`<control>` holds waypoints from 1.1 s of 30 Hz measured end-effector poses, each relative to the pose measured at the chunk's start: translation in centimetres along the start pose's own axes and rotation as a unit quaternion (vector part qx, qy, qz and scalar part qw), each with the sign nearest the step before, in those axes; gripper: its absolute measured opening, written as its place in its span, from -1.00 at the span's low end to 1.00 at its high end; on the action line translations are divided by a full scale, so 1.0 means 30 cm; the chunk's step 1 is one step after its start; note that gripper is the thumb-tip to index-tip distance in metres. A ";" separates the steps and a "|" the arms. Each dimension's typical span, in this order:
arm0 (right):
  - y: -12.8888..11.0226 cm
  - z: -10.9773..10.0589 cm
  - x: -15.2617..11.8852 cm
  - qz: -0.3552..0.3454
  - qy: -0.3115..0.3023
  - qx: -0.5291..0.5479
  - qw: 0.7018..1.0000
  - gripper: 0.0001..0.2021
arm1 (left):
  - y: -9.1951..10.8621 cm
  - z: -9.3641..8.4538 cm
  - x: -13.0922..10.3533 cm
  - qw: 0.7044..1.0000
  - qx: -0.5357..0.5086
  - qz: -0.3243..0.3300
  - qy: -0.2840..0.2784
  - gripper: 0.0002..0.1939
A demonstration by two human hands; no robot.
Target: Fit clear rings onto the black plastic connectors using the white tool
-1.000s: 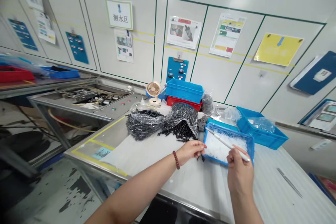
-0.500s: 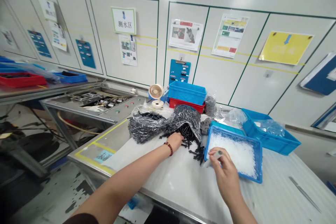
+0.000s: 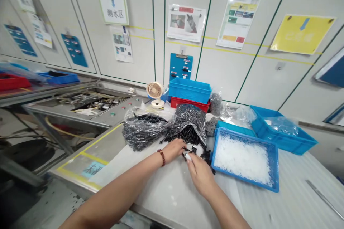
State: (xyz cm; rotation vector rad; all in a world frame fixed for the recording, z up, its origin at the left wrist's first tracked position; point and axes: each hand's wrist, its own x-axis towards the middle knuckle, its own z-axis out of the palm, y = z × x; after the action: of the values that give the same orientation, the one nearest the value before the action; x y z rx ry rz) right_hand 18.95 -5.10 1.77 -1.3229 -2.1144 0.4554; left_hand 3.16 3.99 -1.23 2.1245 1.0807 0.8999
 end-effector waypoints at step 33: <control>0.055 -0.053 -0.059 0.049 0.009 -0.274 0.960 -0.77 | 0.142 -0.036 -0.077 0.982 -0.001 0.183 -0.041 -0.88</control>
State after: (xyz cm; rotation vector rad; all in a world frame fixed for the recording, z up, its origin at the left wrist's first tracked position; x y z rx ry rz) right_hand 21.69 -5.99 1.49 -1.7278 -2.2538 -0.1247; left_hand 3.20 0.12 1.88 2.3803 0.6552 0.9656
